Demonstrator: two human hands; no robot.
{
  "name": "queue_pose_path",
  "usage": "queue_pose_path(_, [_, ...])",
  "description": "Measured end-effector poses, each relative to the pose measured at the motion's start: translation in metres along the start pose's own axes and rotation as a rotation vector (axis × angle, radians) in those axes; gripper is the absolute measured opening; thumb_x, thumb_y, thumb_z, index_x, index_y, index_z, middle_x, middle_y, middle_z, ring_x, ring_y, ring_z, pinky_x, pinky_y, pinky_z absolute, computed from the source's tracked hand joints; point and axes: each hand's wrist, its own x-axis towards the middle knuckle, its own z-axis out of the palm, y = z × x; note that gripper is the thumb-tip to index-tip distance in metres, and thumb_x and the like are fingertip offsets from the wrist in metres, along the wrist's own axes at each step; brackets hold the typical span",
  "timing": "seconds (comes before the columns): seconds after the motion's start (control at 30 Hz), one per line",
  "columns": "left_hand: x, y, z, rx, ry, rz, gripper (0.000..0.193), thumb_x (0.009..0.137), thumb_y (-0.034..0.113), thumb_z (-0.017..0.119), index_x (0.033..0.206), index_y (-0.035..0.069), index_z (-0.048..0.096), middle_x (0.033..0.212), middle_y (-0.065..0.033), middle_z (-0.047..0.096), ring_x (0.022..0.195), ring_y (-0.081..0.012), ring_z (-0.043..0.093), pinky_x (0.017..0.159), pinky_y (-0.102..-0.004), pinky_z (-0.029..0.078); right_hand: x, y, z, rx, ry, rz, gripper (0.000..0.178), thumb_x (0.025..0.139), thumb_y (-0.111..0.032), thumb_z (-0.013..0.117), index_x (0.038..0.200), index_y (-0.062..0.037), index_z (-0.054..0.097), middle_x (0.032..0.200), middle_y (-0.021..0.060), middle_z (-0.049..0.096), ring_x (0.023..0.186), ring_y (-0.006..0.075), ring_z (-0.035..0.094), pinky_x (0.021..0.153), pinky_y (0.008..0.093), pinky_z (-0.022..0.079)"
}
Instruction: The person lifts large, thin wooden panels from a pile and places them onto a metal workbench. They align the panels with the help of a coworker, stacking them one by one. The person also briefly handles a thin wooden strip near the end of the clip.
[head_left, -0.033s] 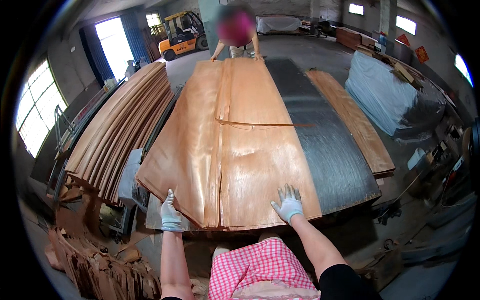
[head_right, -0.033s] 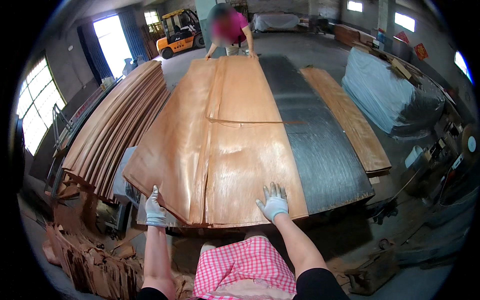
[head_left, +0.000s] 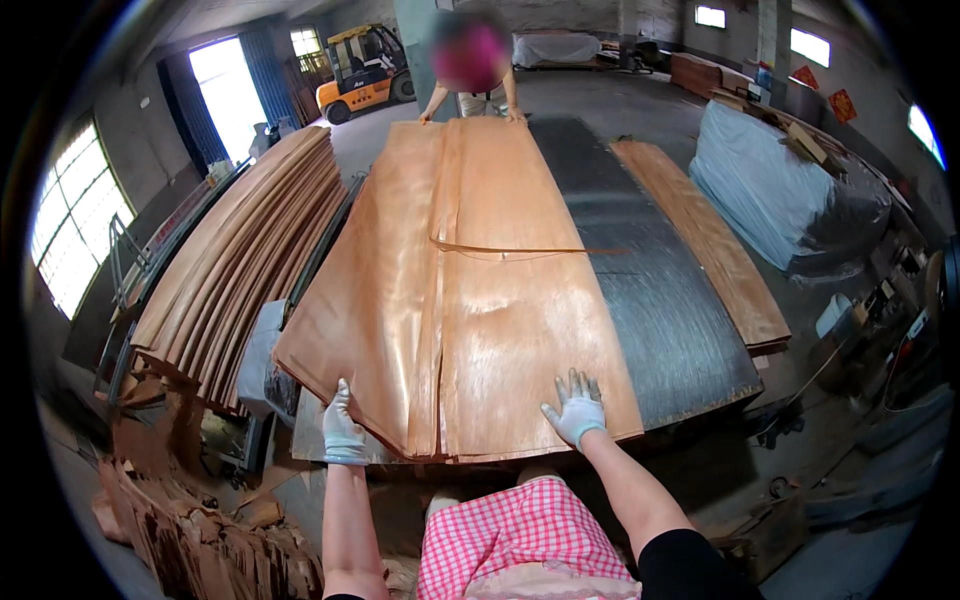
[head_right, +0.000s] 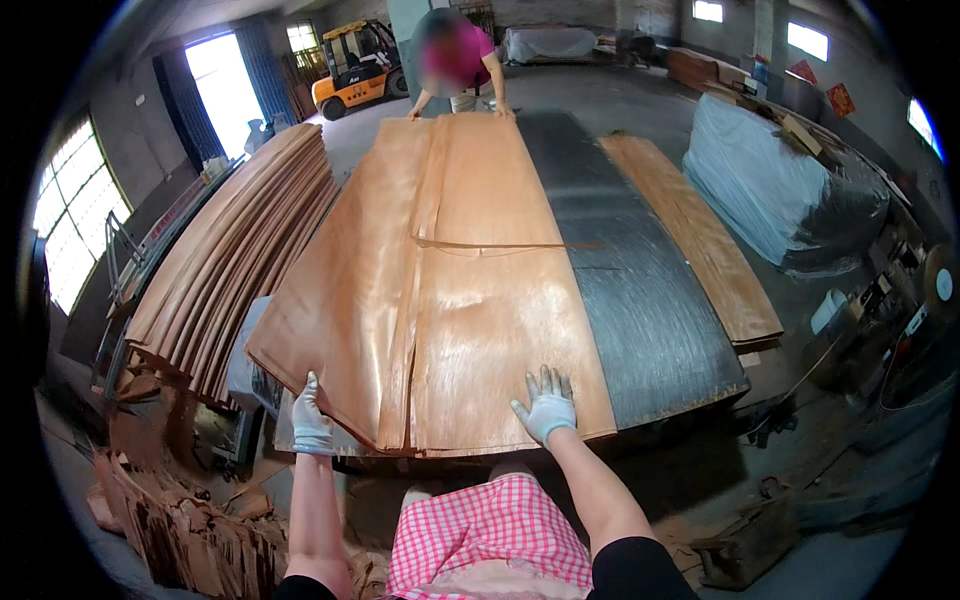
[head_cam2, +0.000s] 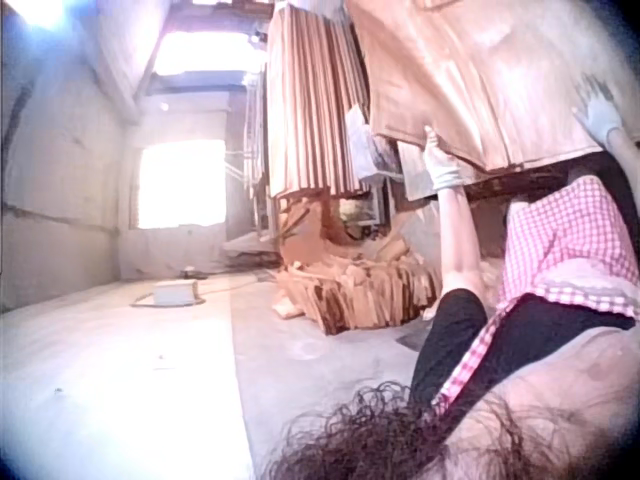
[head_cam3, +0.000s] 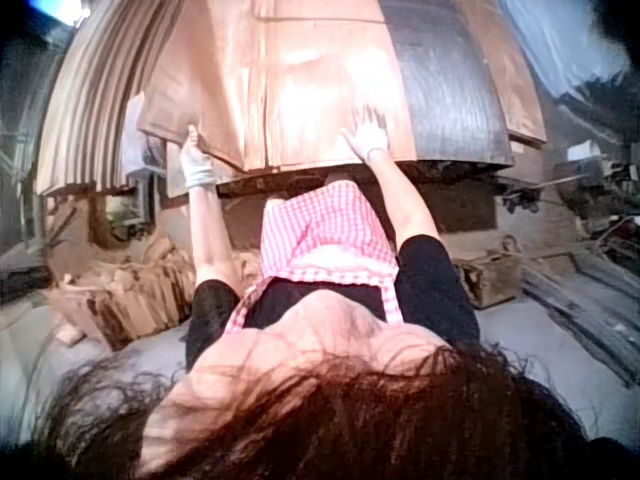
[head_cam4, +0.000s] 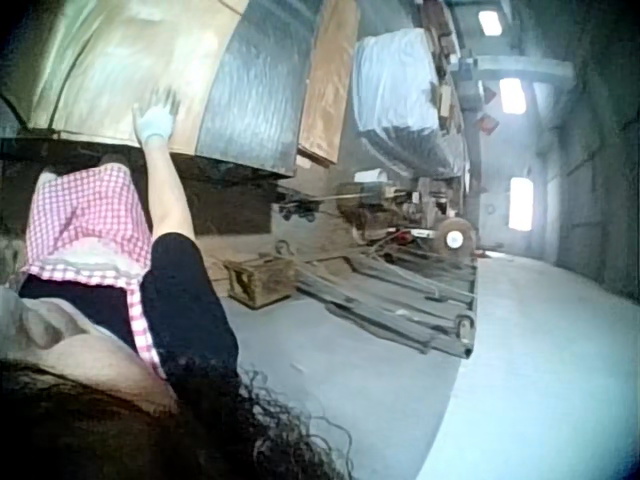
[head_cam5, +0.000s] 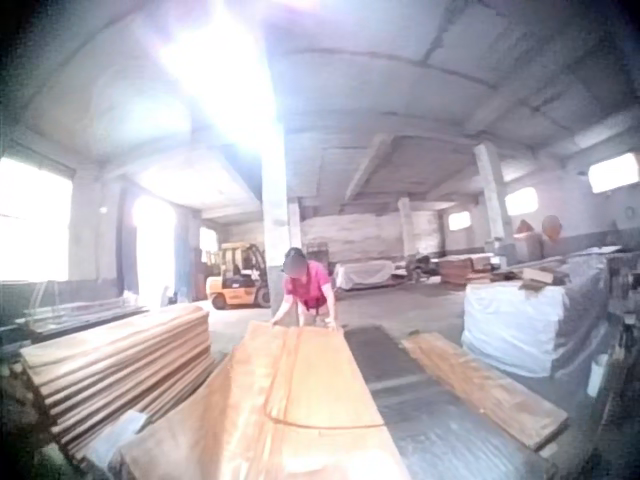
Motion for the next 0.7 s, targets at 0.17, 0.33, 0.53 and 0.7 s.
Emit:
queue_pose_path(0.17, [-0.033, 0.000, 0.050, 0.092, -0.146, 0.063, 0.028, 0.082, 0.010, 0.066, 0.108, 0.004, 0.058, 0.103, -0.0032, 0.060, 0.088, -0.0171, 0.059, 0.078, -0.0334, 0.051, -0.001, 0.000, -0.005, 0.011, 0.023, -0.005, 0.069, 0.089, -0.055, 0.030, 0.142, -0.0109, 0.024, 0.148, 0.0174, 0.017, 0.138, 0.0294, 0.010, 0.111, 0.0437, 0.000])
queue_pose_path(0.33, [-0.076, -0.012, 0.077, 0.207, -0.244, 0.174, 0.026, 0.082, 0.011, 0.067, 0.103, -0.001, 0.060, 0.100, -0.0040, 0.061, 0.087, -0.0134, 0.057, 0.077, -0.0270, 0.046, -0.003, 0.001, -0.001, 0.036, 0.055, -0.009, 0.068, 0.089, -0.055, 0.031, 0.141, -0.0104, 0.027, 0.147, 0.0177, 0.018, 0.138, 0.0295, 0.012, 0.111, 0.0439, 0.001])
queue_pose_path(0.53, [-0.118, -0.070, 0.084, 0.570, -0.385, 0.183, 0.029, 0.080, -0.005, 0.054, 0.108, -0.003, 0.062, 0.094, -0.0065, 0.064, 0.083, -0.0116, 0.059, 0.074, -0.0253, 0.046, -0.003, 0.002, -0.006, 0.046, 0.057, -0.001, 0.069, 0.088, -0.054, 0.034, 0.140, -0.0083, 0.030, 0.147, 0.0183, 0.020, 0.137, 0.0302, 0.015, 0.111, 0.0451, 0.005])
queue_pose_path(0.7, [-0.134, -0.144, 0.076, 1.454, -0.803, 0.633, 0.055, 0.064, -0.002, 0.058, 0.118, 0.005, 0.056, 0.120, -0.0146, 0.057, 0.113, -0.0273, 0.052, 0.100, -0.0338, 0.038, -0.007, -0.001, -0.008, -0.466, -0.176, -0.028, 0.066, 0.088, -0.045, 0.034, 0.142, -0.0077, 0.025, 0.149, 0.0163, 0.017, 0.138, 0.0335, 0.007, 0.110, 0.0490, 0.001])
